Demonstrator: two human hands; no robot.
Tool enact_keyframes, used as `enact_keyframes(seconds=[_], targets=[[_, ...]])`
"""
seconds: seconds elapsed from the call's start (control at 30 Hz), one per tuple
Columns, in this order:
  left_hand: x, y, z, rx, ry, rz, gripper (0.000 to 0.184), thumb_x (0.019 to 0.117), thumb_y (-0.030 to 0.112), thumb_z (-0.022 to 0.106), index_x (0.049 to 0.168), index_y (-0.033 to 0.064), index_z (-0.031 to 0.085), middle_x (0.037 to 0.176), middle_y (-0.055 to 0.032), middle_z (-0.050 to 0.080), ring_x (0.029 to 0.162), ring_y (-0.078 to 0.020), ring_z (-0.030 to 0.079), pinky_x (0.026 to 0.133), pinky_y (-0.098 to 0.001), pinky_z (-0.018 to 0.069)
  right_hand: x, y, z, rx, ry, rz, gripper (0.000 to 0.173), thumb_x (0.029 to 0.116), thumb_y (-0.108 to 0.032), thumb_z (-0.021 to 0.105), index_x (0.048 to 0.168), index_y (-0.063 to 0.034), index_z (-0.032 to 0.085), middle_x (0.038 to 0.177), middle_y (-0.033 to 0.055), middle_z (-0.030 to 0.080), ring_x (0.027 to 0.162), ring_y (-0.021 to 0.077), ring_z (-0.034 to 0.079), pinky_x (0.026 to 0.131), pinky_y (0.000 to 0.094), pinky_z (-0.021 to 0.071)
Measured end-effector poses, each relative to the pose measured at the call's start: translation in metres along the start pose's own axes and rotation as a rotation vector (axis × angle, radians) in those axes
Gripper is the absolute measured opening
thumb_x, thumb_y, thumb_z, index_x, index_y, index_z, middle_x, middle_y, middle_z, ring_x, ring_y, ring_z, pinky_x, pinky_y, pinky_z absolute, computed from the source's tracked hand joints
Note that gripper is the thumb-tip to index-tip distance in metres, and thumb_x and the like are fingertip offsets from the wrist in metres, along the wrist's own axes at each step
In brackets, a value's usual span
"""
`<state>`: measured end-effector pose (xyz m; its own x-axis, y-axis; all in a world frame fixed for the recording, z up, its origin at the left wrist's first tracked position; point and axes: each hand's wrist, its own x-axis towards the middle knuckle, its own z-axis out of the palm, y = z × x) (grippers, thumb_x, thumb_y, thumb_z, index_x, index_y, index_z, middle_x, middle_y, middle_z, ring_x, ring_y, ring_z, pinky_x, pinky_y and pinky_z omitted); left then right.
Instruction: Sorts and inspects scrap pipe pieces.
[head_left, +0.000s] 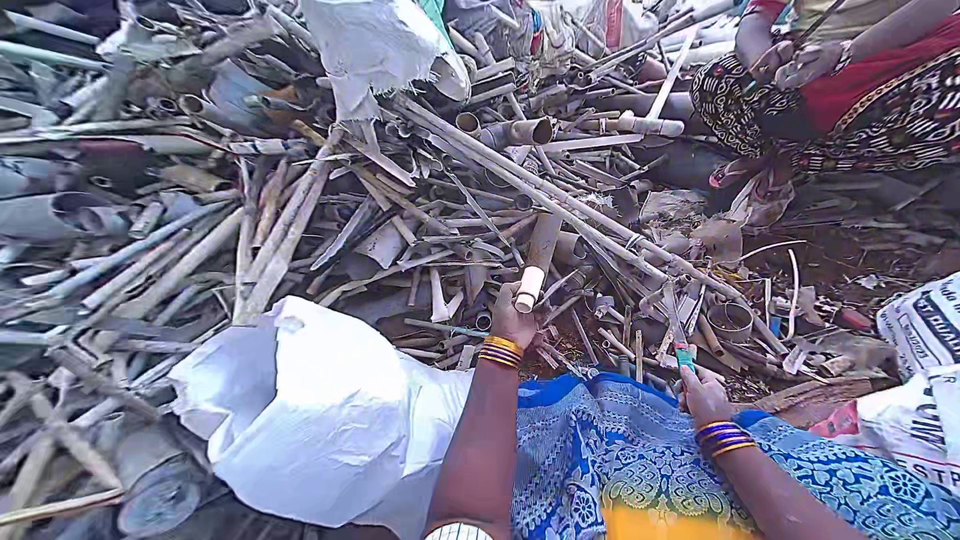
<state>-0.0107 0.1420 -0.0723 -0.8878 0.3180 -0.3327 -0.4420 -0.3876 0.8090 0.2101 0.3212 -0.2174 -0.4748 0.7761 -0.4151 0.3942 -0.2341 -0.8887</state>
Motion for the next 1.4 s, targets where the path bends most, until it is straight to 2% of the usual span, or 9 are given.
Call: enact_keyframes(seconds=[0.13,0.23,0.37,0.57,0.67,0.93,1.03,1.23,1.4], targets=[[-0.083,0.071,-0.047,0.044,-0.048,0.638,0.034,0.1035,0.018,0.021,0.102,0.0106,0.055,0.084,0.0,0.067,0.078,-0.0096,0.067,0.076,-0.0281,0.0573,-0.007,0.01,-0.005,-0.073,0.014,-0.052,0.038,0.1117,-0.025,0.045,0.135,0.0034,0.057,0.077,0.0096,0.062,0.055,0.0126,0.051,0.056,0.033,0.0457],[-0.14,0.133,-0.091,0.707,0.382,1.162,0.027,0.0963,0.021,0.043,0.099,0.0052,0.065,0.085,0.0075,0.065,0.082,0.0027,0.065,0.081,-0.0213,0.0544,-0.011,0.012,-0.008,-0.115,0.008,-0.075,0.041,0.1119,-0.027,0.045,0.134,0.0051,0.056,0.086,0.0156,0.063,0.063,0.0177,0.053,0.063,0.0399,0.0462],[-0.193,0.208,-0.13,1.199,0.912,0.737,0.061,0.109,0.044,0.043,0.101,-0.0122,0.065,0.103,-0.0334,0.064,0.103,-0.0445,0.061,0.092,-0.0652,0.0419,-0.008,0.019,-0.014,-0.148,0.012,-0.084,0.041,0.1121,-0.027,0.044,0.134,0.0054,0.056,0.094,0.0203,0.065,0.071,0.0228,0.057,0.071,0.0447,0.0484],[-0.153,0.249,-0.209,1.003,0.845,0.185,0.069,0.1085,0.053,0.04,0.143,-0.0063,0.049,0.142,-0.0294,0.055,0.12,-0.0411,0.061,0.101,-0.0556,0.0456,-0.011,0.021,-0.02,-0.117,0.005,-0.029,0.04,0.112,-0.029,0.045,0.135,0.0018,0.056,0.089,0.0132,0.061,0.064,0.0155,0.053,0.063,0.0364,0.0473],[-0.15,0.25,-0.205,1.273,0.976,0.338,0.077,0.1058,0.059,0.041,0.128,-0.0123,0.059,0.132,-0.0387,0.057,0.124,-0.051,0.057,0.104,-0.0681,0.0398,-0.019,0.009,-0.019,-0.129,-0.024,-0.033,0.04,0.1122,-0.03,0.043,0.135,0.0008,0.056,0.087,0.0106,0.061,0.063,0.0135,0.053,0.063,0.0342,0.0476],[-0.109,0.127,-0.059,1.469,0.398,0.805,0.054,0.1063,0.045,0.05,0.13,-0.0021,0.064,0.126,-0.0306,0.064,0.12,-0.0406,0.06,0.106,-0.0598,0.04,0.0,-0.008,-0.021,0.116,0.162,0.021,0.038,0.1127,-0.026,0.042,0.137,0.0007,0.054,0.085,0.0101,0.062,0.06,0.0135,0.055,0.061,0.0318,0.0496],[-0.06,0.056,-0.005,1.561,0.11,0.499,0.047,0.1074,0.04,0.053,0.131,0.0012,0.065,0.121,-0.0283,0.067,0.117,-0.0453,0.061,0.099,-0.0678,0.0406,0.009,-0.017,-0.023,0.262,0.272,0.052,0.039,0.1136,-0.029,0.039,0.138,-0.0015,0.053,0.082,0.0084,0.06,0.058,0.0135,0.054,0.059,0.0318,0.0486],[0.044,-0.119,0.055,1.716,-0.461,-0.161,0.049,0.1076,0.041,0.053,0.134,0.0004,0.063,0.131,-0.0266,0.064,0.127,-0.0419,0.058,0.109,-0.0607,0.04,0.031,-0.038,-0.03,0.48,0.42,0.08,0.037,0.1143,-0.027,0.036,0.132,-0.0001,0.053,0.078,0.0061,0.059,0.053,0.0101,0.052,0.054,0.0264,0.0469],[0.088,-0.249,0.08,1.683,-0.659,-0.464,0.056,0.1109,0.041,0.043,0.135,-0.0069,0.059,0.141,-0.0274,0.057,0.135,-0.0369,0.053,0.114,-0.0522,0.0376,0.045,-0.045,-0.026,0.565,0.385,0.109,0.033,0.1142,-0.022,0.035,0.131,0.0029,0.05,0.074,0.0049,0.059,0.048,0.0073,0.049,0.048,0.022,0.0436]])
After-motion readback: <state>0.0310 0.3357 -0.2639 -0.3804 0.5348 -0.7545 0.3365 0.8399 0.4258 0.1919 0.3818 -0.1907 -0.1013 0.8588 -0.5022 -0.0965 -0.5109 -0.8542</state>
